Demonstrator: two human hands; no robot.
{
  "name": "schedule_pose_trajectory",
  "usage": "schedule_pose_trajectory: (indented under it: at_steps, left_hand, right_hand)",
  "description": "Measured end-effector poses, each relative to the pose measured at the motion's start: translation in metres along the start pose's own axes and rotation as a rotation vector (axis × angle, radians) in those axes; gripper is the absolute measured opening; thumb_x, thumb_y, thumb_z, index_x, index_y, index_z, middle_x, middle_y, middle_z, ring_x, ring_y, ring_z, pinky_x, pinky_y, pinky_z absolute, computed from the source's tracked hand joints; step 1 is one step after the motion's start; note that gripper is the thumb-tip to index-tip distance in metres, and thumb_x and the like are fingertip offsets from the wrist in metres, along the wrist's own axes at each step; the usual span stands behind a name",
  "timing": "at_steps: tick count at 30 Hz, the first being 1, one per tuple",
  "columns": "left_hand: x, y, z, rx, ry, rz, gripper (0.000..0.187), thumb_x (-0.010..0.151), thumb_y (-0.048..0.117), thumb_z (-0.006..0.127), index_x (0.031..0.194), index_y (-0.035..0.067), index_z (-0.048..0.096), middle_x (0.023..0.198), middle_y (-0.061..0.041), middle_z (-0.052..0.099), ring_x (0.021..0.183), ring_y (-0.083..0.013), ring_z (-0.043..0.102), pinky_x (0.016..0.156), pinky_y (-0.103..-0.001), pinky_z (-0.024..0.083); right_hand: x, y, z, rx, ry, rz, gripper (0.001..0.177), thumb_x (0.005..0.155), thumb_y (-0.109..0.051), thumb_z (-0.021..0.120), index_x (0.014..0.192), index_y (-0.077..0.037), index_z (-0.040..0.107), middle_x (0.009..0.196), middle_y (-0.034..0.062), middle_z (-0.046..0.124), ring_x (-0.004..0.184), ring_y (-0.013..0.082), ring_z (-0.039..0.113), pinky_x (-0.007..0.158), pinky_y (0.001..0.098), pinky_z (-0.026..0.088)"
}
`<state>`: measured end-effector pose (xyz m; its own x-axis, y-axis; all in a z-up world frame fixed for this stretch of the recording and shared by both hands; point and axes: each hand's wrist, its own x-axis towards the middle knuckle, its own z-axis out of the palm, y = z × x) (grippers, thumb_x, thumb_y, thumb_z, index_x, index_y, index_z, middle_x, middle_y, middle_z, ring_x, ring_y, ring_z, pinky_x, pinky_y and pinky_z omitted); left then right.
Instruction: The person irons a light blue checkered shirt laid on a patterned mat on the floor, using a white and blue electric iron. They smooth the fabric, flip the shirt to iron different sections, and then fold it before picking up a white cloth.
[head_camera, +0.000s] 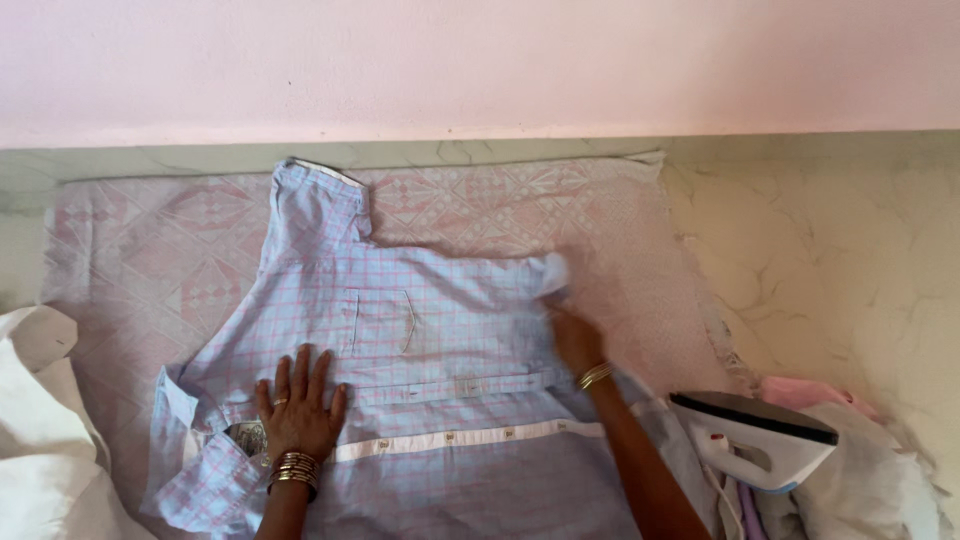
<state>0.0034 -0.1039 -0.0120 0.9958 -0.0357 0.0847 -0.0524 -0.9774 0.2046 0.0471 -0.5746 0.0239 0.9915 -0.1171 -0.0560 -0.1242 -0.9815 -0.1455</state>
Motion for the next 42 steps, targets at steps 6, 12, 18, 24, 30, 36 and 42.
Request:
schedule_pose_trajectory:
  at_steps: [6,12,18,24,30,36,42]
  left_hand:
    - [0.002,0.001,-0.006,0.009,-0.006,0.002,0.067,0.092,0.058,0.041,0.155,0.035,0.037,0.166,0.001,0.029,0.152,-0.0257,0.027,0.124,-0.057,0.011]
    - [0.002,0.003,-0.011,0.018,-0.010,-0.002,0.066,0.092,0.057,0.041,0.154,0.034,0.036,0.166,0.001,0.028,0.152,-0.0252,0.027,0.124,-0.056,0.012]
    - [0.002,-0.003,-0.004,0.029,-0.026,0.016,0.064,0.092,0.054,0.044,0.152,0.030,0.040,0.165,0.000,0.030,0.151,-0.0255,0.027,0.123,-0.056,0.013]
    - [-0.009,-0.007,0.010,-0.197,0.140,0.151,0.050,0.100,0.041,0.046,0.146,0.021,0.049,0.165,-0.001,0.035,0.153,-0.0213,0.034,0.129,-0.052,0.016]
    - [-0.002,0.012,0.002,-0.138,0.072,0.195,0.058,0.096,0.049,0.044,0.149,0.024,0.044,0.166,-0.003,0.031,0.151,-0.0238,0.030,0.124,-0.057,0.013]
    - [-0.003,0.010,-0.005,-0.025,0.017,0.138,0.064,0.095,0.060,0.038,0.153,0.033,0.037,0.167,0.002,0.024,0.153,-0.0262,0.023,0.122,-0.065,0.006]
    - [0.002,0.005,0.001,-0.006,-0.053,0.089,0.067,0.093,0.064,0.038,0.154,0.036,0.034,0.168,0.005,0.023,0.153,-0.0266,0.021,0.119,-0.070,0.004]
  right_hand:
    - [-0.055,-0.064,-0.015,0.486,-0.022,-0.155,0.034,0.093,-0.030,0.070,0.125,-0.020,0.068,0.122,0.0052,0.073,0.087,0.0197,0.076,0.074,0.0346,0.060]
    - [-0.026,-0.074,-0.036,0.532,0.216,0.017,0.054,0.082,-0.029,0.074,0.131,-0.010,0.060,0.114,0.0102,0.069,0.080,0.0248,0.071,0.069,0.0381,0.059]
    - [0.054,-0.004,-0.013,0.176,0.234,0.067,0.040,0.090,-0.026,0.068,0.127,-0.013,0.065,0.104,0.0131,0.070,0.081,0.0294,0.069,0.068,0.0421,0.058]
    - [0.112,0.176,-0.062,0.304,0.484,0.603,0.025,0.099,-0.024,0.062,0.122,-0.017,0.070,0.091,0.0130,0.073,0.077,0.0307,0.070,0.066,0.0441,0.058]
    - [0.014,0.100,-0.008,0.233,0.536,-0.038,0.035,0.107,-0.026,0.054,0.140,-0.012,0.059,0.141,0.0123,0.062,0.127,0.0342,0.059,0.106,0.0472,0.049]
    - [-0.036,0.074,0.034,-0.252,0.061,0.210,0.062,0.094,-0.052,0.045,0.150,-0.027,0.043,0.167,0.0012,0.032,0.154,0.0273,0.028,0.112,0.0744,0.021]
    - [-0.026,0.137,0.026,-0.136,0.091,0.342,0.065,0.103,-0.055,0.034,0.158,-0.021,0.037,0.167,0.0077,0.028,0.151,0.0353,0.025,0.110,0.0738,0.023]
